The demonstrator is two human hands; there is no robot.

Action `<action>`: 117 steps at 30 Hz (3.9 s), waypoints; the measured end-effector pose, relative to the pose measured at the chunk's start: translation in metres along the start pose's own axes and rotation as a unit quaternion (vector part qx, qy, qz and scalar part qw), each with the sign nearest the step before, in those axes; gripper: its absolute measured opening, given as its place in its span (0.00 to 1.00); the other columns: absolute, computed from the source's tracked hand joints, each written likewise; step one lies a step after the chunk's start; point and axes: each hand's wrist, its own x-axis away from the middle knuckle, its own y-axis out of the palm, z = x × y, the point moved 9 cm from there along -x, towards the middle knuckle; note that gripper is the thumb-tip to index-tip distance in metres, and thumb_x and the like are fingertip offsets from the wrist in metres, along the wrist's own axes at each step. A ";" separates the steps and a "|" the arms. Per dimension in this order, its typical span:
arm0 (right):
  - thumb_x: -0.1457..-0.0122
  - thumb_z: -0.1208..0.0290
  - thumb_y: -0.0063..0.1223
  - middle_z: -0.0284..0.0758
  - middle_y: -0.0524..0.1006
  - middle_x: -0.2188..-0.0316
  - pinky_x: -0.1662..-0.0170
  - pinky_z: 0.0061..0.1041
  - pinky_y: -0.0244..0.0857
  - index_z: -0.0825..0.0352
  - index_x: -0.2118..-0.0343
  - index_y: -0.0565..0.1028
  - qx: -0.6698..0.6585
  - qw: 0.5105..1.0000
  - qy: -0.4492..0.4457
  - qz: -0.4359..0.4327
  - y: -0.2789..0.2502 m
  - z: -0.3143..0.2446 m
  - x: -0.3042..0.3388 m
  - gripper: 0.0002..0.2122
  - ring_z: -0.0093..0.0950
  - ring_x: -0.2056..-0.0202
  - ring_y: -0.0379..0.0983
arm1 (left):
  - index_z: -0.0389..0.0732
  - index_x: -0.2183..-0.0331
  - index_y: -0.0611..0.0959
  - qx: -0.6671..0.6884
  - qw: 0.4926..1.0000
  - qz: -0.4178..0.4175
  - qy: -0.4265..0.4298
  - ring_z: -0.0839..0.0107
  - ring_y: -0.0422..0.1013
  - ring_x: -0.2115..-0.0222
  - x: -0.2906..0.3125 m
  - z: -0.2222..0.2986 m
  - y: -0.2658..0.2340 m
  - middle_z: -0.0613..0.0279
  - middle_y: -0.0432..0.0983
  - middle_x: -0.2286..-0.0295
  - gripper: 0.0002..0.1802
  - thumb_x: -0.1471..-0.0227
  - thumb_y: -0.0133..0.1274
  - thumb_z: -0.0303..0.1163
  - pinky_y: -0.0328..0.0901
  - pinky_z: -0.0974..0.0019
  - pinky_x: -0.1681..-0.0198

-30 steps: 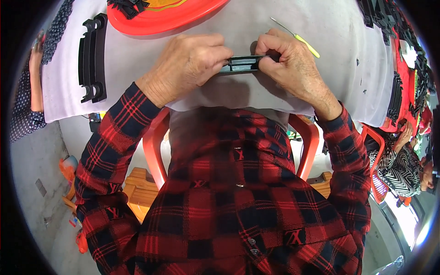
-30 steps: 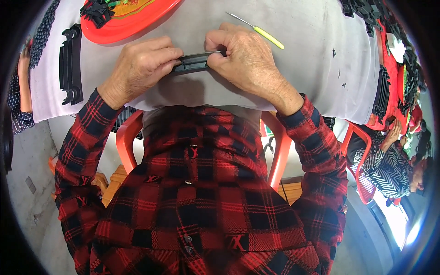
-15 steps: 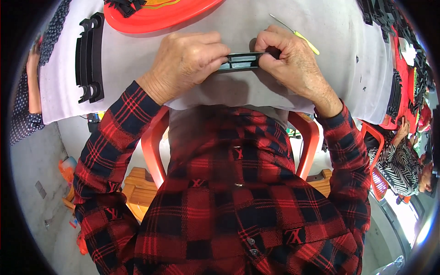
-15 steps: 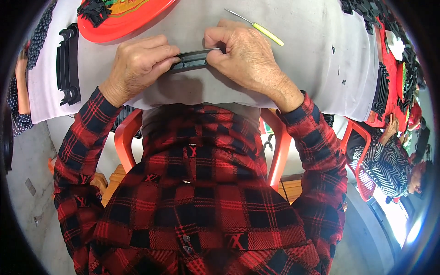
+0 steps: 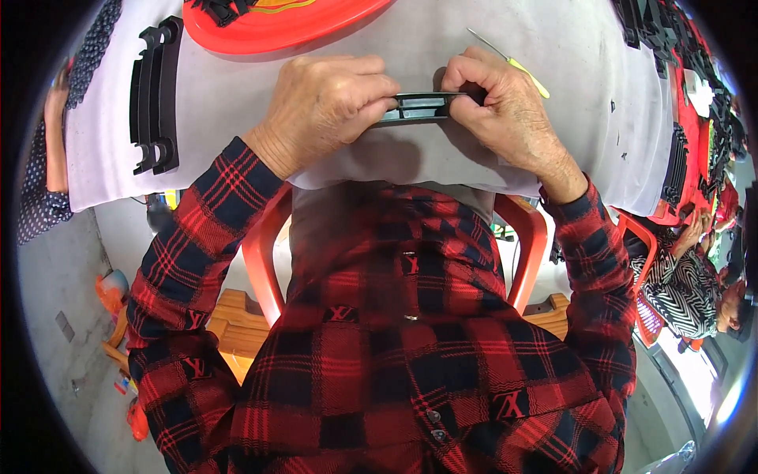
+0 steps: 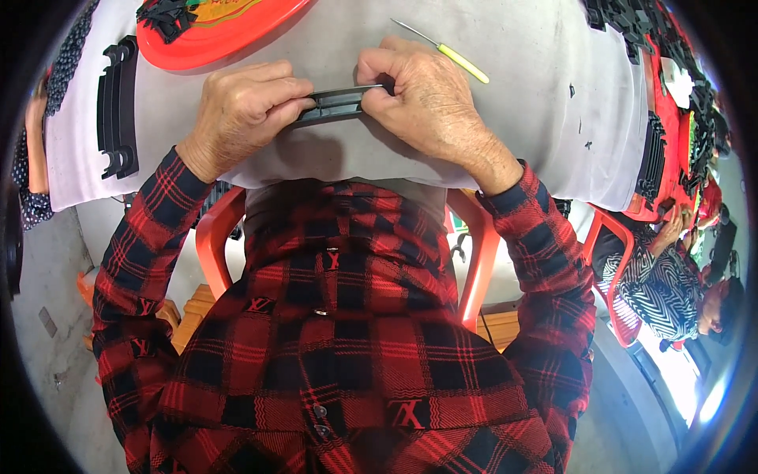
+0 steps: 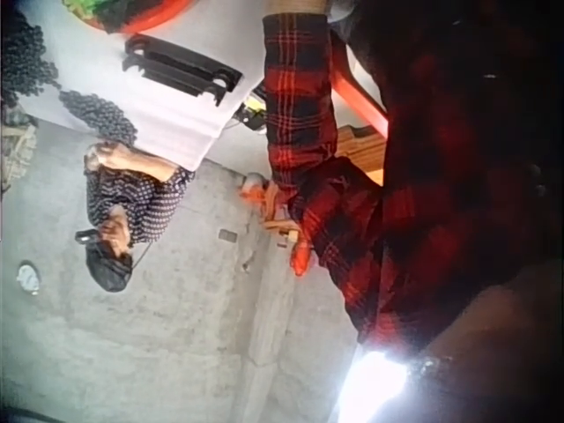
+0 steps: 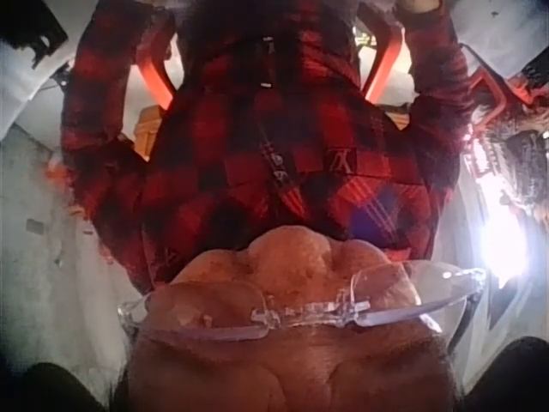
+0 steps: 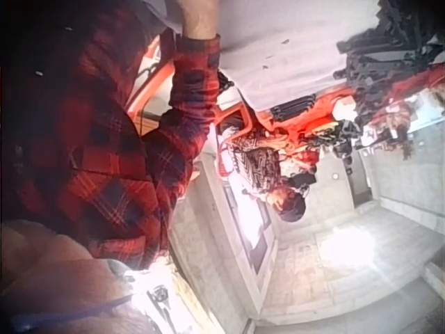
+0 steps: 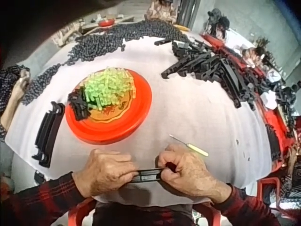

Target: The person assembles spirit levels by placing green level vials into black plastic casings and securing them in place by hand and with a small pointed tool.

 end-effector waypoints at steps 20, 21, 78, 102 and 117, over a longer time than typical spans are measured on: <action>0.52 0.75 0.54 0.32 0.71 0.74 0.69 0.32 0.63 0.62 0.74 0.73 -0.040 0.998 0.025 -0.042 0.003 0.006 -0.005 0.03 0.32 0.73 0.70 | 0.42 0.71 0.84 0.044 0.999 0.005 0.008 0.63 0.72 0.75 0.002 0.001 0.003 0.63 0.70 0.78 0.06 0.56 0.61 0.29 0.66 0.59 0.75; 0.52 0.76 0.54 0.32 0.71 0.74 0.69 0.31 0.63 0.62 0.74 0.73 -0.068 0.995 0.032 -0.066 0.005 0.007 -0.005 0.03 0.31 0.73 0.71 | 0.42 0.71 0.84 0.046 0.999 0.008 0.009 0.63 0.72 0.75 0.002 0.002 0.002 0.63 0.70 0.78 0.06 0.56 0.61 0.29 0.66 0.59 0.75; 0.52 0.64 0.67 0.31 0.74 0.83 0.75 0.30 0.64 0.64 0.81 0.74 -0.023 0.994 0.086 -0.059 0.006 0.006 -0.010 0.13 0.27 0.81 0.72 | 0.40 0.69 0.83 0.106 0.993 -0.030 0.042 0.59 0.71 0.76 -0.006 0.004 0.006 0.61 0.70 0.77 0.06 0.54 0.60 0.28 0.65 0.58 0.75; 0.50 0.69 0.65 0.33 0.73 0.79 0.74 0.31 0.63 0.66 0.76 0.74 -0.056 0.994 0.060 -0.071 0.007 0.012 -0.007 0.09 0.28 0.79 0.69 | 0.35 0.64 0.83 0.205 0.971 -0.114 -0.055 0.60 0.70 0.75 -0.028 0.004 0.032 0.58 0.70 0.75 0.09 0.50 0.57 0.27 0.63 0.60 0.71; 0.45 0.76 0.57 0.34 0.74 0.74 0.67 0.31 0.67 0.66 0.67 0.76 -0.106 0.988 0.001 -0.115 0.003 0.010 -0.005 0.04 0.29 0.72 0.73 | 0.35 0.69 0.82 0.217 0.963 -0.038 -0.156 0.60 0.67 0.78 -0.023 0.003 0.034 0.56 0.69 0.77 0.06 0.53 0.57 0.25 0.61 0.60 0.73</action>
